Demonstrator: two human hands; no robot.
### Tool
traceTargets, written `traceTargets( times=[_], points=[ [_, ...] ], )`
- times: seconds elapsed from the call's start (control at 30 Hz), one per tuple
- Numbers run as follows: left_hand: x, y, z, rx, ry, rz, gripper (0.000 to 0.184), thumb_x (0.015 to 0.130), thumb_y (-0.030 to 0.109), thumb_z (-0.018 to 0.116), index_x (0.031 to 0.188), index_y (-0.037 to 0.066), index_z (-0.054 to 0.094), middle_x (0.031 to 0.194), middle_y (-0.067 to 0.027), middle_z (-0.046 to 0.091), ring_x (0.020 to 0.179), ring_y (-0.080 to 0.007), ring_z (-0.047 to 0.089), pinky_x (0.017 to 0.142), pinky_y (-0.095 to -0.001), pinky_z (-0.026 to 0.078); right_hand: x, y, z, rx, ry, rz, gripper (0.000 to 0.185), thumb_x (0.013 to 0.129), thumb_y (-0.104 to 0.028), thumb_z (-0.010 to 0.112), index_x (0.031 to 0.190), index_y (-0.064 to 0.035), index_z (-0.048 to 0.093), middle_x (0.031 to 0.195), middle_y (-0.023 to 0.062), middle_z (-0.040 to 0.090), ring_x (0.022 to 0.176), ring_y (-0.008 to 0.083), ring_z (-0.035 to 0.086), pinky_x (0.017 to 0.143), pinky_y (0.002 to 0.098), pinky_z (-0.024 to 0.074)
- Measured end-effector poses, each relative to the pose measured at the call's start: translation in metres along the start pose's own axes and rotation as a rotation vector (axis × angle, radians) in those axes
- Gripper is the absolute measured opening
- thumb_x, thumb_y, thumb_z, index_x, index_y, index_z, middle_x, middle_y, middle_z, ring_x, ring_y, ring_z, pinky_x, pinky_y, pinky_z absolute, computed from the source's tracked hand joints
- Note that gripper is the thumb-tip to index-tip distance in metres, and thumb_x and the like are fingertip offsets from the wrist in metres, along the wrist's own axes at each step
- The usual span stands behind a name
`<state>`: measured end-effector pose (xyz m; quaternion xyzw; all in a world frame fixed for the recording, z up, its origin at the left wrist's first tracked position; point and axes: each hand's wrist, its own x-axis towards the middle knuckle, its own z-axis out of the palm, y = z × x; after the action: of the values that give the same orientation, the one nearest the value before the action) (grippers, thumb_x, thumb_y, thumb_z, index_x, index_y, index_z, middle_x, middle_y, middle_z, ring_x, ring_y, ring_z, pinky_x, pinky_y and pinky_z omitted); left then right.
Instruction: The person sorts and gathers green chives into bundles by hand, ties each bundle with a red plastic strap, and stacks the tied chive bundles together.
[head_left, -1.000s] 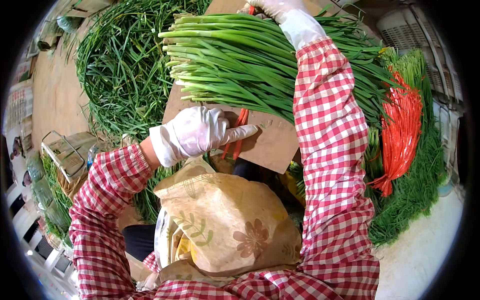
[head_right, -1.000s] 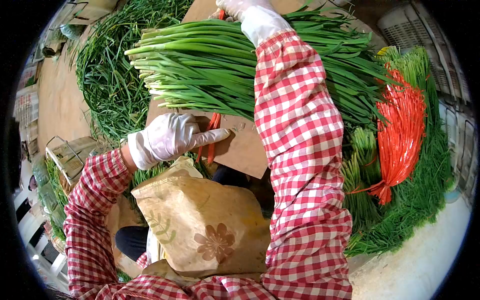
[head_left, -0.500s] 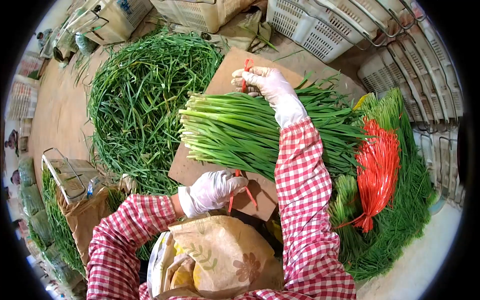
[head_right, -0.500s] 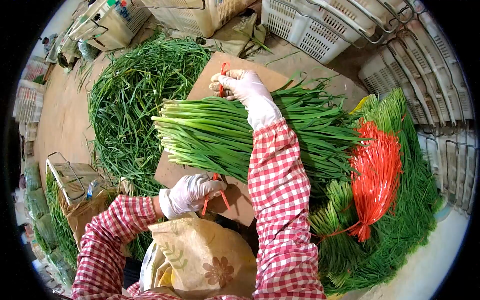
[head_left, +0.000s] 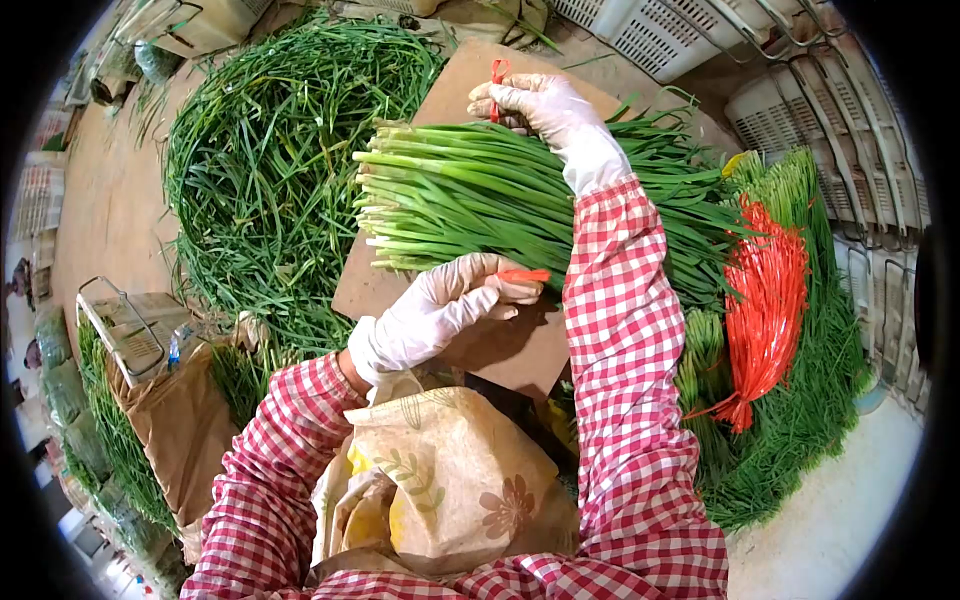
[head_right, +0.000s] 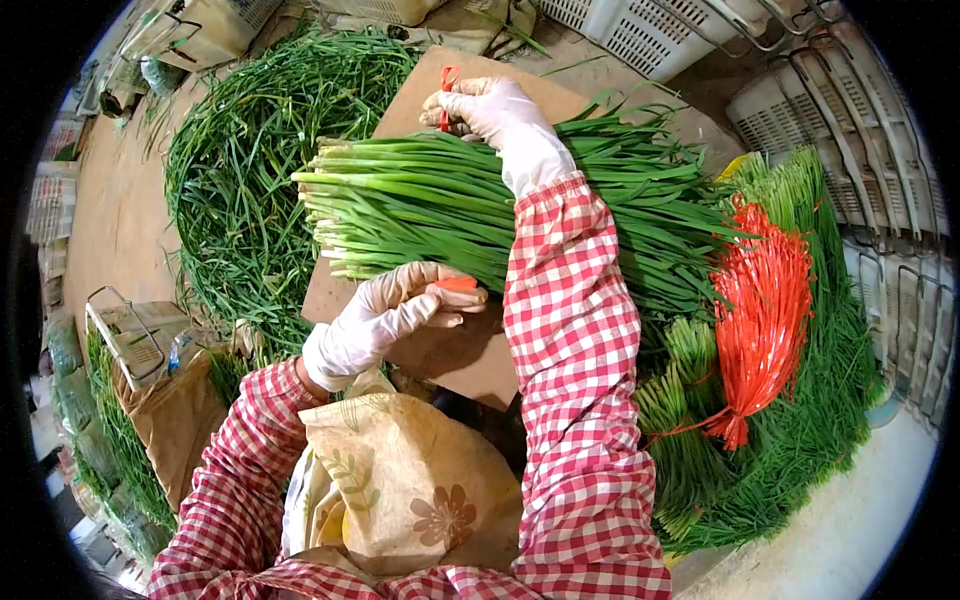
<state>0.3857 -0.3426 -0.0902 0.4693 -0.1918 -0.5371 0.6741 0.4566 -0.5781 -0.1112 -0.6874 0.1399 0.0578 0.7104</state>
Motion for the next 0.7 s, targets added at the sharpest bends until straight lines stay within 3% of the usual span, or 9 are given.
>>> traceTargets(
  times=[0.13,0.47,0.53,0.6,0.63,0.7],
  points=[
    [0.0,-0.002,-0.001,-0.059,0.008,-0.032,0.032,0.096,0.02,0.047,0.12,-0.001,0.048,0.11,-0.0079,0.061,0.103,-0.0147,0.057,0.089,-0.0276,0.046,-0.002,-0.005,0.0,-0.037,-0.004,0.036,0.027,0.09,-0.02,0.056,0.104,0.0008,0.064,0.093,0.0078,0.069,0.076,0.0055,0.061,0.063,0.0151,0.0436],
    [-0.004,-0.011,0.017,-0.012,0.285,0.058,0.023,0.093,0.015,0.052,0.106,-0.002,0.06,0.098,-0.0105,0.065,0.089,-0.0163,0.063,0.072,-0.0254,0.052,-0.001,-0.004,0.0,0.024,0.008,0.031,0.026,0.089,-0.021,0.058,0.103,-0.0002,0.065,0.09,0.0064,0.069,0.071,0.0019,0.059,0.057,0.0145,0.0425],
    [-0.005,-0.008,0.018,-0.006,0.321,0.062,0.023,0.092,0.016,0.054,0.105,-0.001,0.061,0.098,-0.0126,0.066,0.086,-0.0183,0.065,0.07,-0.0259,0.052,-0.002,-0.004,0.0,-0.006,0.023,0.017,0.021,0.085,-0.023,0.062,0.093,-0.0054,0.069,0.081,0.0001,0.07,0.064,0.0025,0.058,0.054,0.0172,0.0405],
    [-0.007,0.001,0.02,0.206,0.347,-0.054,0.023,0.092,0.019,0.055,0.102,0.0,0.063,0.093,-0.0101,0.067,0.081,-0.015,0.064,0.067,-0.0255,0.052,-0.001,-0.004,0.0,-0.009,0.019,0.017,0.022,0.085,-0.025,0.061,0.093,-0.0061,0.069,0.081,-0.0003,0.07,0.065,0.0026,0.059,0.055,0.0179,0.0416],
    [-0.007,-0.001,0.02,0.206,0.345,-0.056,0.023,0.092,0.019,0.055,0.102,0.0,0.063,0.093,-0.0101,0.067,0.081,-0.015,0.064,0.067,-0.0255,0.052,-0.001,-0.003,-0.001,-0.014,0.015,0.016,0.023,0.085,-0.026,0.061,0.094,-0.0069,0.069,0.081,-0.0008,0.07,0.066,0.0027,0.059,0.057,0.0186,0.0426],
    [-0.006,-0.009,0.017,0.548,0.379,0.013,0.023,0.092,0.017,0.054,0.108,0.001,0.059,0.094,-0.0074,0.066,0.078,-0.0119,0.063,0.064,-0.0251,0.052,0.001,-0.002,-0.001,-0.039,0.028,0.02,0.023,0.085,-0.028,0.061,0.094,-0.0078,0.069,0.082,-0.0015,0.07,0.068,0.003,0.06,0.059,0.0195,0.0435]
  ],
)
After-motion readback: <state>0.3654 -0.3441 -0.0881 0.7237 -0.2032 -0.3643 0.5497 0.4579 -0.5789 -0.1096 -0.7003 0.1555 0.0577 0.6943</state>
